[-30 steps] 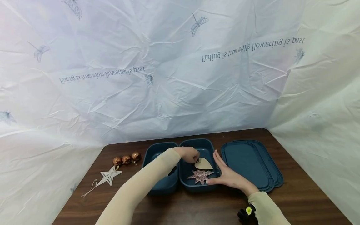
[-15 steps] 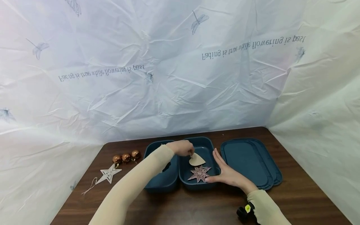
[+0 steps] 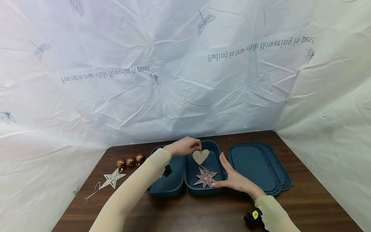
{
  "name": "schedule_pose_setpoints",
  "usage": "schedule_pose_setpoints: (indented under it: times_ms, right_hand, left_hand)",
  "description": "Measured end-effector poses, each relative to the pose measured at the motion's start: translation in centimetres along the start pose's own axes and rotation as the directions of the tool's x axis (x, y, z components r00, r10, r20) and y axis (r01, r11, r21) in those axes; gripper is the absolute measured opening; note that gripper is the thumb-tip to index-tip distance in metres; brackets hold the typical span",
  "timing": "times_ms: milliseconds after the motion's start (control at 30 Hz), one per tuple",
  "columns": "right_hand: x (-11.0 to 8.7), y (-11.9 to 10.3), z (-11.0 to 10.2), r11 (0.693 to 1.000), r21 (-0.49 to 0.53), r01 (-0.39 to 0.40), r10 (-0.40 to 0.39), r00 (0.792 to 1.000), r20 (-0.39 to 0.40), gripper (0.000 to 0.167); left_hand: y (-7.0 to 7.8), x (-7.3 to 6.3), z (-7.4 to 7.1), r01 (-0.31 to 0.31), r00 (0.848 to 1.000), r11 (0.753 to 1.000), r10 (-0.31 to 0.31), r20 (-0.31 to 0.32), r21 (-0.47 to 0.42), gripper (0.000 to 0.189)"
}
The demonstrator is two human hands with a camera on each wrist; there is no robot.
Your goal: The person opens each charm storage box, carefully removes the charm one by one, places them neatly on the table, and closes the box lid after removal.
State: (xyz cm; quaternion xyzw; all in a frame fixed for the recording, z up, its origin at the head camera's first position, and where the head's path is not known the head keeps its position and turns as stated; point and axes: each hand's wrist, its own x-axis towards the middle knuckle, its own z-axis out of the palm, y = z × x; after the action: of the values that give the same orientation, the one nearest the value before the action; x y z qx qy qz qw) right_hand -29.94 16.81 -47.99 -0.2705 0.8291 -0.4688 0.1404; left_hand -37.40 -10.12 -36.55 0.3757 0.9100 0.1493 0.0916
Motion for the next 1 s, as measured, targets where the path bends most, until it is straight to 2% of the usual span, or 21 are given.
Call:
schedule_pose_setpoints:
  times_ms: [233, 400, 800, 1000]
  right_hand:
    - [0.1, 0.1, 0.0, 1.0, -0.01, -0.001, 0.0, 1.0, -0.017, 0.114]
    - [0.2, 0.1, 0.0, 1.0, -0.013, 0.013, -0.013, 1.0, -0.013, 0.114]
    - [0.2, 0.0, 0.0, 1.0, -0.006, 0.014, -0.014, 1.0, -0.006, 0.114]
    - [0.0, 0.2, -0.2, 1.0, -0.009, 0.019, -0.019, 1.0, -0.014, 0.114]
  left_hand:
    - [-0.3, -1.6, -1.6, 0.001, 0.996, 0.991, -0.013, -0.089, -0.137, 0.02]
    - [-1.1, -3.3, -2.4, 0.004, 0.992, 0.991, -0.021, -0.127, -0.133, 0.02]
    - [-2.7, -9.6, -4.9, 0.062, 0.976, 0.989, -0.089, -0.201, -0.138, 0.018]
    - [-3.9, -13.3, -5.1, 0.109, 0.961, 0.982, -0.143, -0.237, -0.151, 0.019]
